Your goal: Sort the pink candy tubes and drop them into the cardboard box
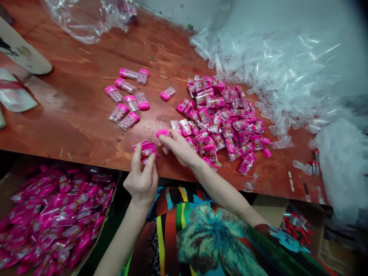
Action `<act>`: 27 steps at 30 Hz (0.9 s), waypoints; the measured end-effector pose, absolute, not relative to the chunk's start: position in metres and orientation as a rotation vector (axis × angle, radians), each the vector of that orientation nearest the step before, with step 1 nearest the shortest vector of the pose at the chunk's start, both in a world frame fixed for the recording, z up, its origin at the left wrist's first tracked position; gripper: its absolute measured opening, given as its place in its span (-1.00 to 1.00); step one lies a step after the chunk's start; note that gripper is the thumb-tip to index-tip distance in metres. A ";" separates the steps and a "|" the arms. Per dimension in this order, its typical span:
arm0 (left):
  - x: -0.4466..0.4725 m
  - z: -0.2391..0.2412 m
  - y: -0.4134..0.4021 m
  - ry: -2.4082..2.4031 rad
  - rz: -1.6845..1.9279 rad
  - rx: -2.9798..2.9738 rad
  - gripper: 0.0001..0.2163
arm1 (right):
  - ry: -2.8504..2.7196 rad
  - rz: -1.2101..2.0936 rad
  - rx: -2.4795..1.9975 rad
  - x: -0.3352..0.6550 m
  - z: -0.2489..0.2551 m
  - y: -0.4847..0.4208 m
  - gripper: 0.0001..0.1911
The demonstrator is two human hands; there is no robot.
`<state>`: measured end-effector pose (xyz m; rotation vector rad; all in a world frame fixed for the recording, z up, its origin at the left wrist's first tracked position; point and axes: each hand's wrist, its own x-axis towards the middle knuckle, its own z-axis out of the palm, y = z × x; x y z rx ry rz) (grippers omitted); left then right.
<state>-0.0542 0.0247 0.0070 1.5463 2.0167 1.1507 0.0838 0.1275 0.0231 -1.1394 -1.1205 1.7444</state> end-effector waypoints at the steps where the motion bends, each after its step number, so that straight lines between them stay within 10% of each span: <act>1: -0.049 0.009 0.023 2.002 1.180 1.533 -0.78 | -1.031 1.785 -1.121 0.086 0.019 0.116 -0.49; 27: -0.015 0.031 0.035 1.202 0.942 0.407 -0.57 | -0.939 1.656 -1.267 0.142 0.017 0.063 -0.47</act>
